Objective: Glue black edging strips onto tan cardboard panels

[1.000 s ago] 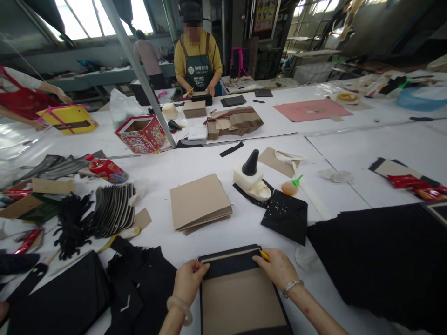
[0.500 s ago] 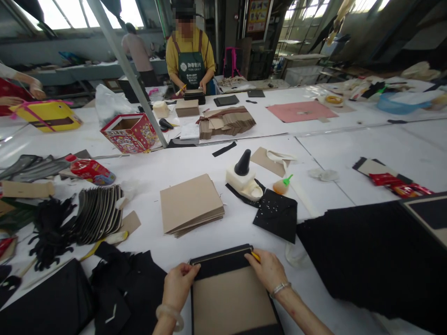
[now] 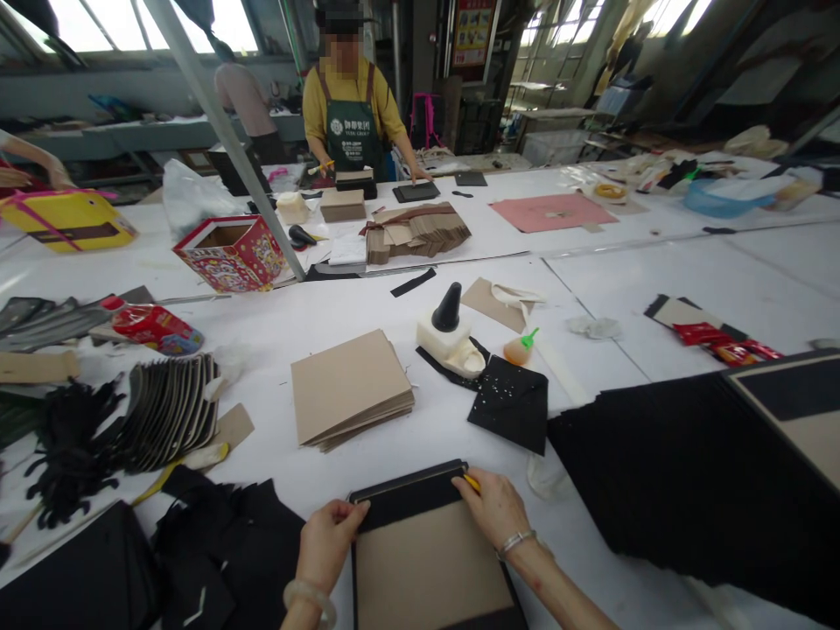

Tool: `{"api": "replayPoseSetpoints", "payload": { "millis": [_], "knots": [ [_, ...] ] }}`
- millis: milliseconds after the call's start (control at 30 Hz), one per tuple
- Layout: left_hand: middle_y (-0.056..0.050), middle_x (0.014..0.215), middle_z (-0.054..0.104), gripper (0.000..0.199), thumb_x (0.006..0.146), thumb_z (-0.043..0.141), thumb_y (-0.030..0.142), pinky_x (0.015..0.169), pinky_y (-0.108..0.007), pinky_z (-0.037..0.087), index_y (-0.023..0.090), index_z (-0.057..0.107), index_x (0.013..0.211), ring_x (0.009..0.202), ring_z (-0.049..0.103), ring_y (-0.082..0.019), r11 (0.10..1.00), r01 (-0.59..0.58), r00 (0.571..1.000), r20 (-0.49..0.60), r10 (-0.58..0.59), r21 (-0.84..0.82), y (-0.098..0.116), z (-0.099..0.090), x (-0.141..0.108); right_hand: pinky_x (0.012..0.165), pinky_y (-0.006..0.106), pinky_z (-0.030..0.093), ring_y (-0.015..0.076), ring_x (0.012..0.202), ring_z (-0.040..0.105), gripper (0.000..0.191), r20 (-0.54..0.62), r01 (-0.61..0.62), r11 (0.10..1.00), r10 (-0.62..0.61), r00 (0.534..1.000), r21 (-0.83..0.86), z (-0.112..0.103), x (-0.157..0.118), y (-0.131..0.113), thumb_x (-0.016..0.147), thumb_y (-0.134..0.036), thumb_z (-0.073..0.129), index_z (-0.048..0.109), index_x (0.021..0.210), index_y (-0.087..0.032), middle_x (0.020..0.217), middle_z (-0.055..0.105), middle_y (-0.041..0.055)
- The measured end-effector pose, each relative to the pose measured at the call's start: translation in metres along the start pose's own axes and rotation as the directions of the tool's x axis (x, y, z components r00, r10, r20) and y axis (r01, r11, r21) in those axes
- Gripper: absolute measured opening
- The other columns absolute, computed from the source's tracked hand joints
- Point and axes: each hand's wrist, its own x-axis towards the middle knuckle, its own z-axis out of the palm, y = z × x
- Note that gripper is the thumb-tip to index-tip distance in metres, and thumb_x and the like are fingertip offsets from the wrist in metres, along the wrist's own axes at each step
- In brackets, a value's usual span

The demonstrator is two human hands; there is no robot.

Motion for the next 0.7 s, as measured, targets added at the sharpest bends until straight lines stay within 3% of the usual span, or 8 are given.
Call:
{"api": "replayPoseSetpoints", "payload": {
  "millis": [167,333,700],
  "knots": [
    [0.003,0.052,0.054,0.038,0.072,0.052,0.058,0.058,-0.028,0.035,0.020,0.052,0.062,0.055,0.050,-0.017,0.999,-0.042,0.998,-0.053,0.044,0.035,-0.007,0.004,0.002,0.053,0.026,0.027,0.0202,0.067,0.063,0.029,-0.003,-0.030,1.000,0.030,1.000,0.007,0.004,0.002,0.002,0.087,-0.039,0.046,0.061,0.068,-0.023,0.067,0.068,0.0041],
    [0.007,0.054,0.048,0.026,0.075,0.053,0.048,0.059,-0.028,0.036,0.023,0.046,0.077,0.054,0.049,-0.015,0.985,-0.174,0.970,-0.175,0.170,-0.006,-0.009,0.009,-0.002,0.053,0.027,0.027,0.0213,0.065,0.061,0.032,-0.003,-0.062,0.998,0.062,0.998,0.022,0.007,0.004,0.009,0.084,-0.046,0.047,0.054,0.064,-0.022,0.064,0.065,0.0041],
    [0.003,0.061,0.052,0.019,0.082,0.048,0.039,0.057,-0.025,0.038,0.020,0.051,0.077,0.056,0.049,-0.013,0.962,-0.255,0.948,-0.219,0.230,-0.095,-0.019,0.012,-0.008,0.054,0.027,0.033,0.0155,0.053,0.048,0.041,0.013,-0.002,0.991,0.001,1.000,0.132,0.025,0.013,0.036,0.079,-0.056,0.035,0.037,0.055,-0.023,0.051,0.047,-0.0029]
  ]
}}
